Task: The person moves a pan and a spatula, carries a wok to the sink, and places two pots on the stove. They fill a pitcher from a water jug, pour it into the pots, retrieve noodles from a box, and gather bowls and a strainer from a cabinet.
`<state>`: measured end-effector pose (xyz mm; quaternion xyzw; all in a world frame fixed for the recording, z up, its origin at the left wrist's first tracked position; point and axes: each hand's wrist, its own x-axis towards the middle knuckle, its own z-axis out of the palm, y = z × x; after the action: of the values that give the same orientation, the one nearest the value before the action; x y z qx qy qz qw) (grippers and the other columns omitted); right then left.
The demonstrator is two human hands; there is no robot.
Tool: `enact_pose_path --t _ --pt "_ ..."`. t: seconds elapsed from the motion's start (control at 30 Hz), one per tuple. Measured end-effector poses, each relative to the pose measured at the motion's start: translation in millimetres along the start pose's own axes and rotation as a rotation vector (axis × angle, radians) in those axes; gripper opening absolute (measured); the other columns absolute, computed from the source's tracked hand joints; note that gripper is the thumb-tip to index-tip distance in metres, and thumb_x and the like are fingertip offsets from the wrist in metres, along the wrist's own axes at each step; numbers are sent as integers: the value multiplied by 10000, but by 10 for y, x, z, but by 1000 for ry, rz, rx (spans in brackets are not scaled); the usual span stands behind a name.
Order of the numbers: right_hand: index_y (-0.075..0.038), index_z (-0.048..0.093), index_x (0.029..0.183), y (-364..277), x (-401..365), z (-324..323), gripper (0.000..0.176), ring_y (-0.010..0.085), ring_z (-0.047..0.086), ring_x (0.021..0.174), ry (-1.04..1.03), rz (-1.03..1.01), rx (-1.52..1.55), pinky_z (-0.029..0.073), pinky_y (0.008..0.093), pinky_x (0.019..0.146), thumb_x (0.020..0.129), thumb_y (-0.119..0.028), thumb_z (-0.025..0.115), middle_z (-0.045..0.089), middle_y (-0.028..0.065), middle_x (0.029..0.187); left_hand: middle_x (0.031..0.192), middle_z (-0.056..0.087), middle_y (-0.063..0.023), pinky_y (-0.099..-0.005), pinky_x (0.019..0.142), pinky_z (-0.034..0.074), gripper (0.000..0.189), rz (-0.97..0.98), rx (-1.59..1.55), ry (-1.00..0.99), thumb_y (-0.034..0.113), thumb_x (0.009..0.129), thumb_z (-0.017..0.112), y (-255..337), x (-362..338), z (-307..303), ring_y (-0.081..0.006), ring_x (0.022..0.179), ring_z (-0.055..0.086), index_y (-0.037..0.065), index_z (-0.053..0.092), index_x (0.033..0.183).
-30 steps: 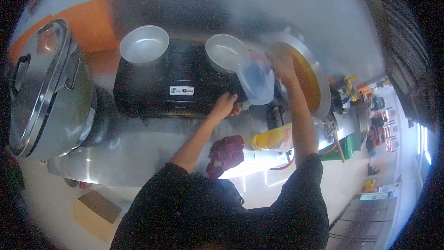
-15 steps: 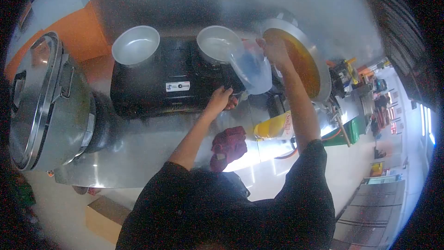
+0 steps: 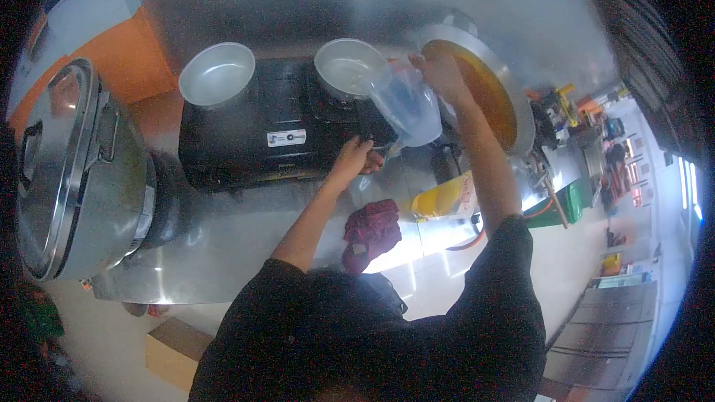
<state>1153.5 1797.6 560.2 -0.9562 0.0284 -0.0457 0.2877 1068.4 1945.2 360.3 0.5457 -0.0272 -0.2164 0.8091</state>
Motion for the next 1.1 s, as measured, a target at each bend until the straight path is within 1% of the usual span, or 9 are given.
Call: enact_pose_path --t 0.17,0.37,0.43,0.53,0.63,0.77,0.83,0.93,1.1 --pt "62 597 897 -11 41 -15 378 245 591 685 -16 -1 -18 461 370 642 830 -309 576 617 173 792 700 635 -84 -226 405 401 166 -10 -1 -6 209 904 400 -22 18 -24 -114 490 569 55 443 947" --pt "61 600 839 -54 5 11 405 259 601 697 46 -51 -19 457 385 632 813 -343 585 612 195 775 702 634 -86 -228 410 403 174 -12 -12 -6 220 906 406 -10 5 -27 -120 489 570 54 447 938" --pt "65 607 811 -27 75 30 440 286 603 687 60 -34 -128 452 400 635 804 -374 584 611 203 748 700 634 -87 -227 407 401 181 -9 -3 -10 221 906 406 -6 -1 -33 -119 488 569 50 445 948" --pt "68 608 778 -19 109 34 460 312 603 668 22 28 -123 450 412 640 793 -391 588 607 197 699 698 632 -89 -225 401 398 192 -14 -1 -18 222 907 406 -18 4 -42 -118 487 569 42 440 965" --pt "69 611 776 85 189 68 470 314 608 653 53 -74 -160 449 421 633 786 -401 595 608 196 674 698 632 -89 -224 396 396 197 -26 -5 -20 221 907 405 -24 3 -46 -118 487 569 38 434 975" --pt "71 616 783 7 184 50 477 319 616 667 38 -44 -181 454 425 639 788 -406 597 616 210 690 696 632 -87 -222 399 399 215 -24 -16 -25 226 907 408 -36 5 -51 -117 492 570 32 437 995" --pt "74 620 788 -47 158 41 475 317 620 662 20 52 -145 465 414 620 794 -401 599 616 219 694 695 631 -85 -221 400 397 222 -30 -9 -11 226 909 411 -18 -36 -46 -117 495 571 29 441 1008" --pt "75 617 778 65 236 85 474 299 615 605 88 -42 -169 471 390 559 793 -398 605 608 204 667 694 629 -81 -221 403 393 234 -31 -18 13 226 913 415 11 -105 -35 -117 501 572 26 447 1030" --pt "75 614 763 87 237 84 482 273 604 526 70 -21 -155 464 371 493 789 -406 607 603 187 643 697 627 -77 -220 404 385 230 -13 -59 7 228 919 418 -58 -77 -56 -118 505 573 27 456 1025"
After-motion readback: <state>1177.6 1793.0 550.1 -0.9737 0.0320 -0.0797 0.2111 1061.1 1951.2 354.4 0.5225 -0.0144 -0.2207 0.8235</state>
